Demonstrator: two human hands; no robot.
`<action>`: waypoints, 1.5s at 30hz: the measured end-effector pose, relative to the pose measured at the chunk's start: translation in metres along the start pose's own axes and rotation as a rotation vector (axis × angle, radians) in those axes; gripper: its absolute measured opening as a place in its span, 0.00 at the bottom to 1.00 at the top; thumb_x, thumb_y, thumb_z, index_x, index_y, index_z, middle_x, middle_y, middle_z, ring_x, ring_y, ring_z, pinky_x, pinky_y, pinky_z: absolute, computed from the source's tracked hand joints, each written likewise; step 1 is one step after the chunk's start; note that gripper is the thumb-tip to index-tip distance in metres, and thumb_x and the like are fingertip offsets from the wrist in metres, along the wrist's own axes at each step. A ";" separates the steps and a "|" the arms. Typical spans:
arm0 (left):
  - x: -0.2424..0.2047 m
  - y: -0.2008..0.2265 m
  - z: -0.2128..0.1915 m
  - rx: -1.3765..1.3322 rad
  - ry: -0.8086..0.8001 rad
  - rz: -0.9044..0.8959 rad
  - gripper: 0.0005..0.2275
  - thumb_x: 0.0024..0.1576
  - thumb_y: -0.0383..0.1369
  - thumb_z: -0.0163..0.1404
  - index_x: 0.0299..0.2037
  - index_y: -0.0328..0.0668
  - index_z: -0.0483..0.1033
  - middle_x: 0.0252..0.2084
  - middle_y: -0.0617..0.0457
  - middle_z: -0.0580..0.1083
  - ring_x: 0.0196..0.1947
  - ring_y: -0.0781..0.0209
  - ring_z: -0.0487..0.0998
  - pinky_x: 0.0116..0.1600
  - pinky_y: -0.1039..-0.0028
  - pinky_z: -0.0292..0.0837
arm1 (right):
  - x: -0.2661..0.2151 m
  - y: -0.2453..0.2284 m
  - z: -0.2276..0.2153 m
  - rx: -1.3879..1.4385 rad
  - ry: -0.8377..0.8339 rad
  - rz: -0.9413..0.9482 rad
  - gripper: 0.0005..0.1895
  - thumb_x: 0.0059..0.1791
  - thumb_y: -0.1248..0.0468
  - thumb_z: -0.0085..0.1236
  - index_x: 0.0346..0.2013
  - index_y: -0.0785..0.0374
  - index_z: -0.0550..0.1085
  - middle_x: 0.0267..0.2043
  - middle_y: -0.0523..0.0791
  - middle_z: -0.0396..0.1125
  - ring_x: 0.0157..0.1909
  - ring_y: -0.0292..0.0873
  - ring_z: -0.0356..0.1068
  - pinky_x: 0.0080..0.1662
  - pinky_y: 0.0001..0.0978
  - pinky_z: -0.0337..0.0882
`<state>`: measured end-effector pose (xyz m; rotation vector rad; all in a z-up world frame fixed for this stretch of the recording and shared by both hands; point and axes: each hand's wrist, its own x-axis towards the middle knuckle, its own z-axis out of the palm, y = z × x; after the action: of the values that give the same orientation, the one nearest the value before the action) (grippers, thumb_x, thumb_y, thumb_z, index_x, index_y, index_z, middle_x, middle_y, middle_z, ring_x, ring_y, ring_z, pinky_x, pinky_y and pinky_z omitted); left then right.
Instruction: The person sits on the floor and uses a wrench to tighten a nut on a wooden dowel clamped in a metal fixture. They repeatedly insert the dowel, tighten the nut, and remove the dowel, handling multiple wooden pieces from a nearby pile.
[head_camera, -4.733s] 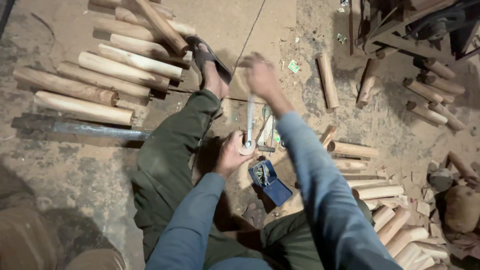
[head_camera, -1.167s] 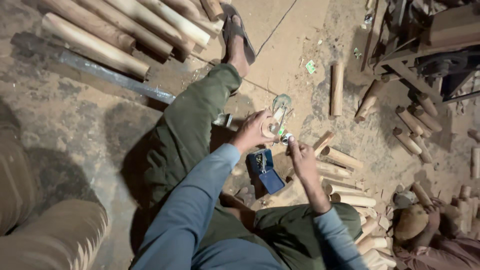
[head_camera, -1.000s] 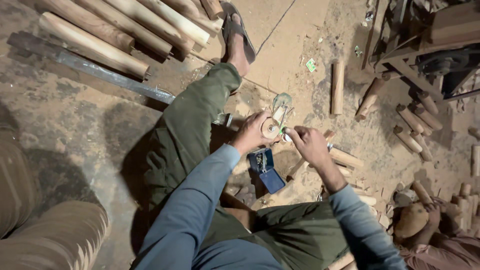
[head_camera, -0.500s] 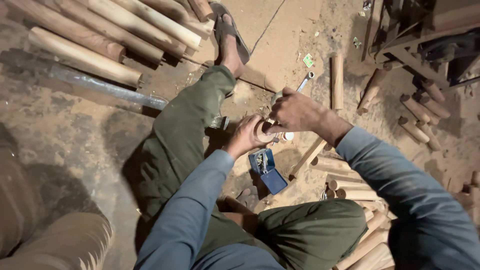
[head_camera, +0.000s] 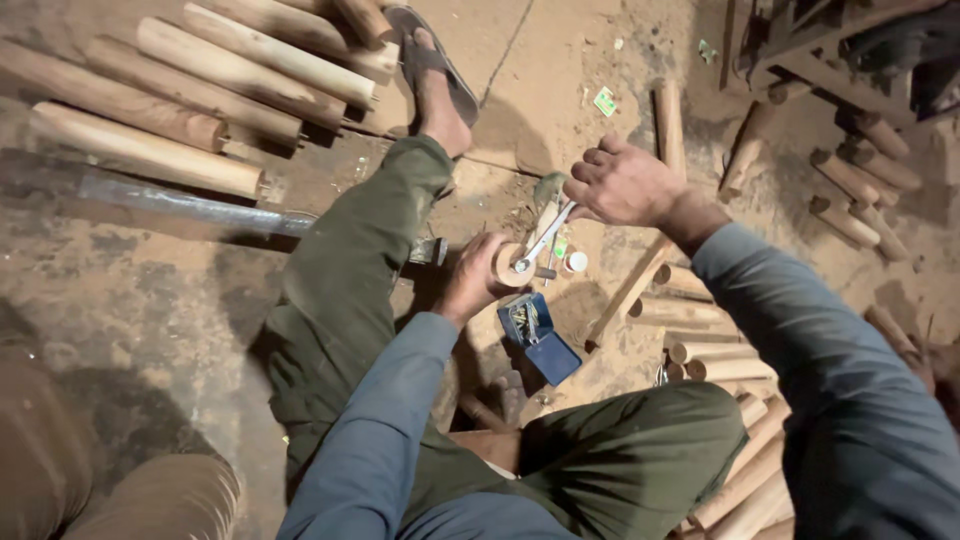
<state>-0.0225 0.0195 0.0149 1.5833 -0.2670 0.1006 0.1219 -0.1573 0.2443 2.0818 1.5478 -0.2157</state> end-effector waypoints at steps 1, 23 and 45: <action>-0.002 0.000 -0.001 0.022 -0.005 0.027 0.30 0.41 0.36 0.72 0.53 0.42 0.71 0.50 0.45 0.75 0.54 0.42 0.75 0.58 0.58 0.71 | -0.002 -0.003 0.005 -0.015 0.004 0.018 0.20 0.52 0.43 0.48 0.37 0.56 0.72 0.32 0.43 0.68 0.40 0.44 0.69 0.49 0.39 0.68; 0.005 -0.020 0.014 0.201 -0.134 0.061 0.21 0.40 0.36 0.69 0.41 0.44 0.75 0.46 0.42 0.70 0.51 0.44 0.70 0.54 0.63 0.66 | 0.178 -0.250 -0.043 3.354 1.491 1.181 0.16 0.58 0.50 0.39 0.36 0.58 0.65 0.33 0.43 0.66 0.39 0.43 0.67 0.49 0.45 0.70; 0.003 -0.007 0.001 0.051 0.026 0.005 0.29 0.39 0.34 0.72 0.50 0.40 0.72 0.48 0.44 0.75 0.51 0.43 0.77 0.53 0.58 0.75 | 0.013 -0.095 -0.010 0.404 -0.080 0.236 0.21 0.54 0.45 0.45 0.37 0.58 0.77 0.27 0.46 0.71 0.30 0.49 0.73 0.34 0.46 0.74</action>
<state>-0.0180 0.0181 0.0084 1.6313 -0.2493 0.1328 0.0368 -0.1224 0.2169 2.5082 1.2755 -0.5552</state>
